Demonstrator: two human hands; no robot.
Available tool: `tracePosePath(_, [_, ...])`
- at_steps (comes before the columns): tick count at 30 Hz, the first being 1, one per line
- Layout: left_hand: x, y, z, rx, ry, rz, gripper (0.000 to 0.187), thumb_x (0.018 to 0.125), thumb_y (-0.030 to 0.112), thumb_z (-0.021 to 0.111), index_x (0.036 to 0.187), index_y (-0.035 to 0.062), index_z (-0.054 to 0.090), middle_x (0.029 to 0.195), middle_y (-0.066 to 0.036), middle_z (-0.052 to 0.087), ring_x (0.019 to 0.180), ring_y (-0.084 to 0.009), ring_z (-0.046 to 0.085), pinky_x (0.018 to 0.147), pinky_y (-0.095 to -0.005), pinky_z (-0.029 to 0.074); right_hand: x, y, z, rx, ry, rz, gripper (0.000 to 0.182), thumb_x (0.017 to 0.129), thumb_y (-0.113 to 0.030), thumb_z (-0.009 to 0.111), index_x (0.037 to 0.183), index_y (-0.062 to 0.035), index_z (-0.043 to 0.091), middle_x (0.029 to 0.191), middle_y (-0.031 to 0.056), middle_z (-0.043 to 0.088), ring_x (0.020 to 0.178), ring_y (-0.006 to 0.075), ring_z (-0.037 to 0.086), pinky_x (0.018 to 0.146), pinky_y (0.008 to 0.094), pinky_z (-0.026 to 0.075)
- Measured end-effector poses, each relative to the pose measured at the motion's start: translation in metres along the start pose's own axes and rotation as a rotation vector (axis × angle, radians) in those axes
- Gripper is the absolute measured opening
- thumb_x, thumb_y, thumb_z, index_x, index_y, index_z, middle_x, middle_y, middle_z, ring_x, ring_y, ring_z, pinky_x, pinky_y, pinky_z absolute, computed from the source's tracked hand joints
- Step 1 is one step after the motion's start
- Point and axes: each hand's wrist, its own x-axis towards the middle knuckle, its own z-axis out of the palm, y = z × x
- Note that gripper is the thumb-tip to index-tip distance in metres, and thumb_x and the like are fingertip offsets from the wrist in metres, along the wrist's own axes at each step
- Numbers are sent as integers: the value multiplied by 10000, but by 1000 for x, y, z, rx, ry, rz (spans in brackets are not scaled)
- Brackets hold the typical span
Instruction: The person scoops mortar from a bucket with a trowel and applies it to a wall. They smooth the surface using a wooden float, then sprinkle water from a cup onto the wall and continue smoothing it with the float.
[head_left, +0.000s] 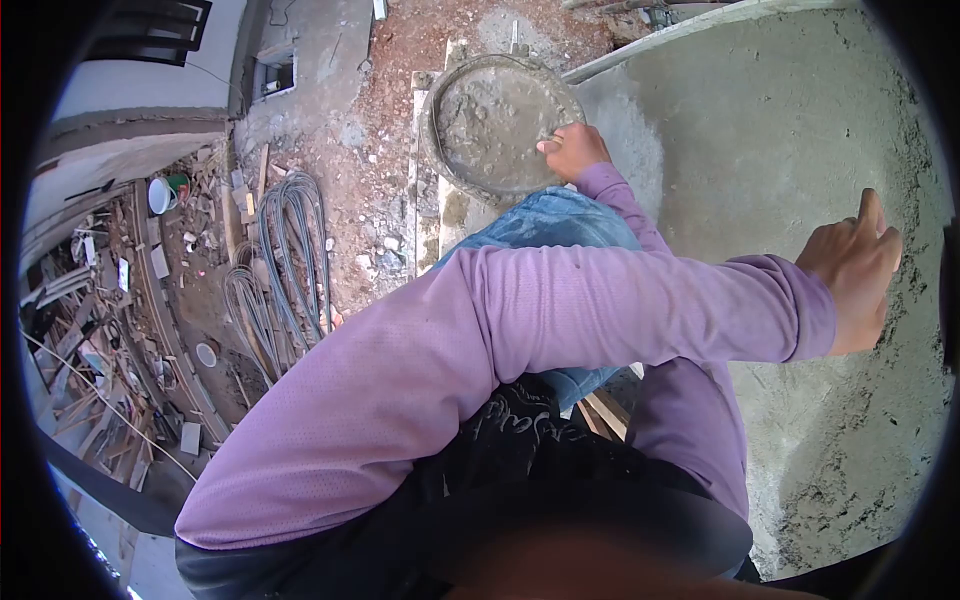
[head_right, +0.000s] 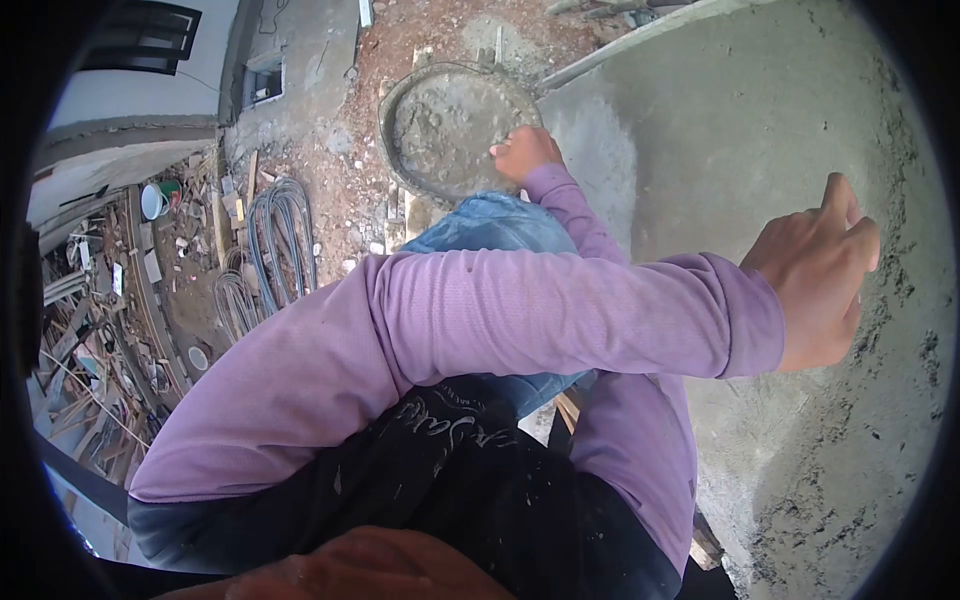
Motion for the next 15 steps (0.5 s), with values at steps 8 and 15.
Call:
tracePosePath(8, [6,-6,-4,-25,70,-14,216,741,-10,628,940,-83,591,1081,-269,471,707,-326,648,690,-426,535,-62,-12,-28,-187,193,-359,285,852,-281,692,986,-33,654,991,163,656,931,347,670,772,458,539])
tracePosePath(15, [7,-2,-12,-39,-21,-45,283,748,4,653,989,-119,569,1120,-280,434,748,-284,605,733,-428,522,-79,13,-75,-486,151,-215,231,870,-246,675,959,-33,671,972,176,657,909,347,677,772,451,551])
